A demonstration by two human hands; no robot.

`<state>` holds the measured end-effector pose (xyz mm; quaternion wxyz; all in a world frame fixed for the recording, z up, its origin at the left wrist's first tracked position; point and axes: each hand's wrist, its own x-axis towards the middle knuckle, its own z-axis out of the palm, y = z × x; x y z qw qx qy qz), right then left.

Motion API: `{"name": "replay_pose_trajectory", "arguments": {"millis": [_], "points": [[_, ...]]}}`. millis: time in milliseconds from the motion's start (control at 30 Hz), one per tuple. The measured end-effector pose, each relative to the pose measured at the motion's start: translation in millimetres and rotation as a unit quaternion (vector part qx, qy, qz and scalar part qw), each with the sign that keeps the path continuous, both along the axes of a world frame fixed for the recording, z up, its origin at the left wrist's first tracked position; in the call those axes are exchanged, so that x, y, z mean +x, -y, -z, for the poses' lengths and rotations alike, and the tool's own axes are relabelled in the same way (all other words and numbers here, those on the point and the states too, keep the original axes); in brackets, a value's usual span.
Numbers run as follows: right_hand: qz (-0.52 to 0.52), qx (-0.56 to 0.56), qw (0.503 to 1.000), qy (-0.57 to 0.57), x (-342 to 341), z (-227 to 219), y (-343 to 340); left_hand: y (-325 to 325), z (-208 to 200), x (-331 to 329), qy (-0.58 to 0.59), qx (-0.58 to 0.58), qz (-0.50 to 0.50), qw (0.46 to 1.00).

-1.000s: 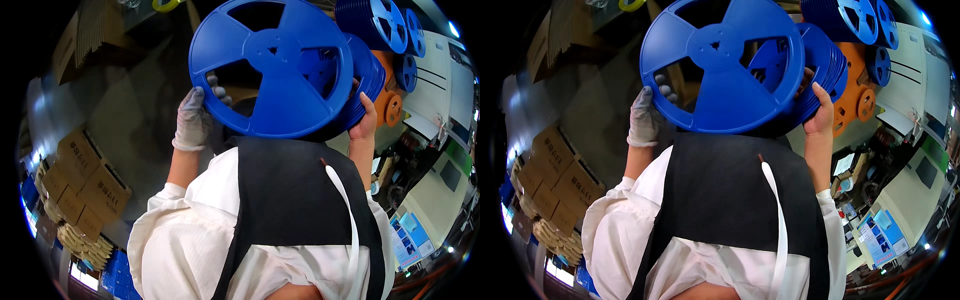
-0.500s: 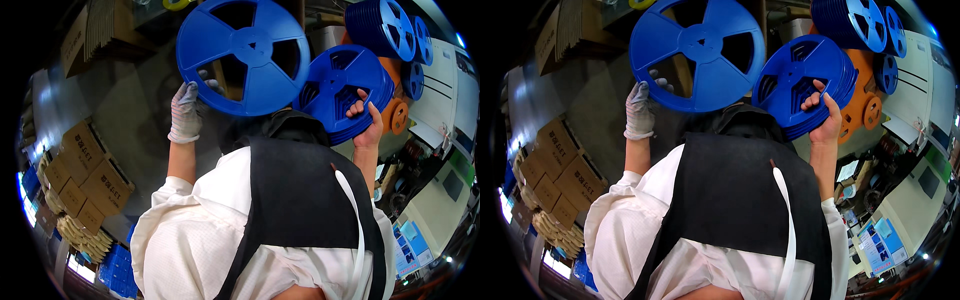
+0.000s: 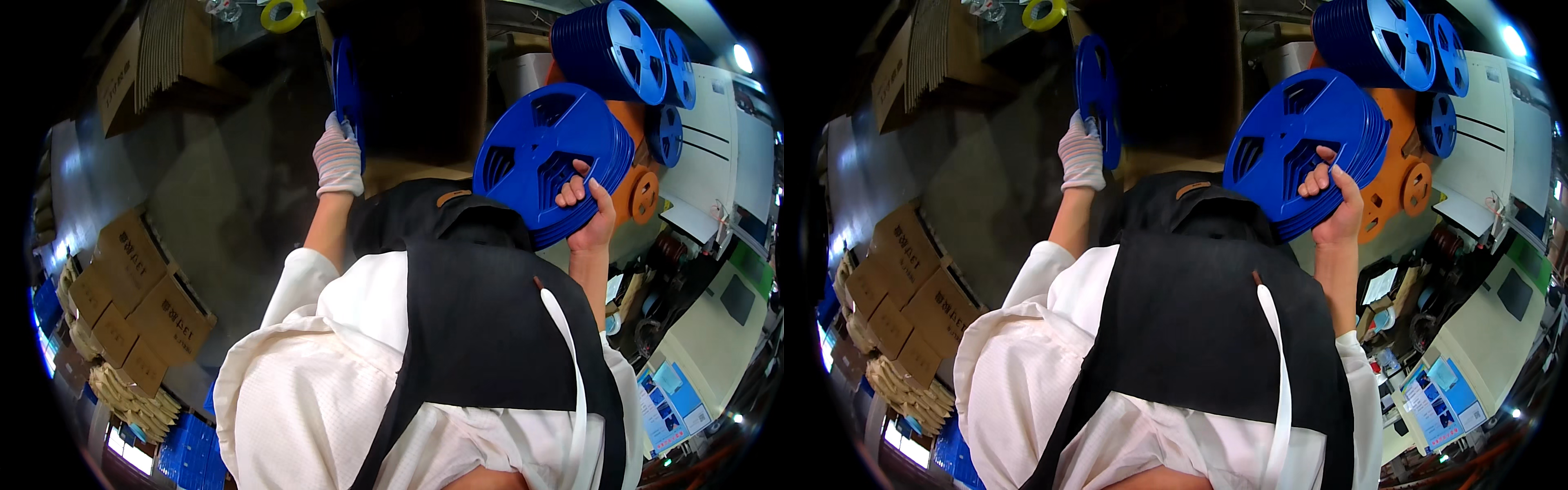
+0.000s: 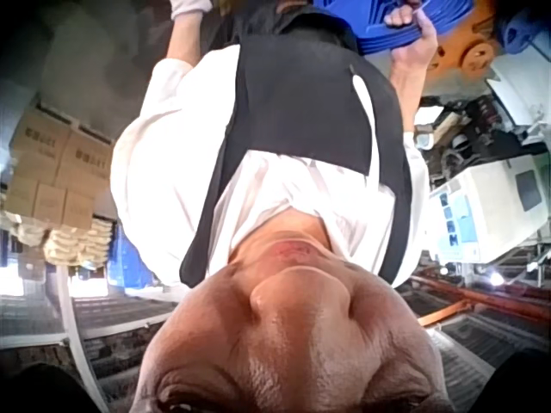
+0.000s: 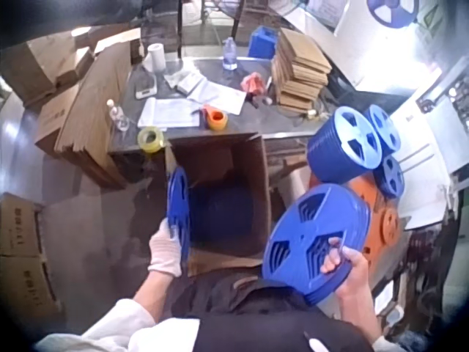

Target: The person picks up blue plastic spools from a stack and places them into a cardboard box. The person handles the spools one by one, transferring them from a pile on a table into the box until the box is filled.

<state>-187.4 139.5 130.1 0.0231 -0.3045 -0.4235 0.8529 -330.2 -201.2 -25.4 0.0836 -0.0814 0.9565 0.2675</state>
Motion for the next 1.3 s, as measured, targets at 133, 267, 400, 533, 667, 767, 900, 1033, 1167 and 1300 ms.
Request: {"name": "replay_pose_trajectory", "arguments": {"millis": [133,267,400,533,667,767,900,1033,1167,1300], "points": [[-0.015,0.001,1.0,-0.004,0.0,-6.8,4.3,-3.1,23.7,-17.9,0.051,-0.054,-0.015,0.997],[-0.016,-0.001,1.0,-0.02,3.5,-9.3,5.0,-16.0,16.1,-39.5,0.176,-0.006,-0.009,0.984],[-0.028,-0.043,0.995,-0.088,5.5,-11.6,2.5,-46.4,68.6,-26.0,0.043,0.02,0.04,0.998],[-0.045,-0.097,0.976,-0.191,9.6,-33.3,-13.1,-64.5,38.0,-17.0,-0.003,0.063,0.093,0.994],[-0.047,-0.15,0.944,-0.29,8.2,-47.1,-19.3,-76.0,3.6,-19.2,-0.177,0.14,0.168,0.96],[-0.047,-0.198,0.915,-0.349,2.3,-46.6,-12.7,-77.3,-47.3,-24.9,-0.265,0.226,0.185,0.919],[-0.07,-0.257,0.879,-0.395,-3.7,-46.7,-3.8,-61.6,-79.0,-31.3,-0.35,0.18,0.321,0.861],[-0.093,-0.258,0.874,-0.4,-5.8,-49.3,-0.1,-57.8,-84.2,-25.3,-0.372,0.12,0.377,0.84],[-0.097,-0.267,0.873,-0.396,-7.6,-49.6,2.7,-52.6,-88.8,-18.8,-0.362,0.09,0.413,0.831],[-0.072,-0.281,0.882,-0.371,-11.0,-54.9,8.1,-49.6,-96.1,-10.3,-0.347,0.064,0.476,0.805]]}}
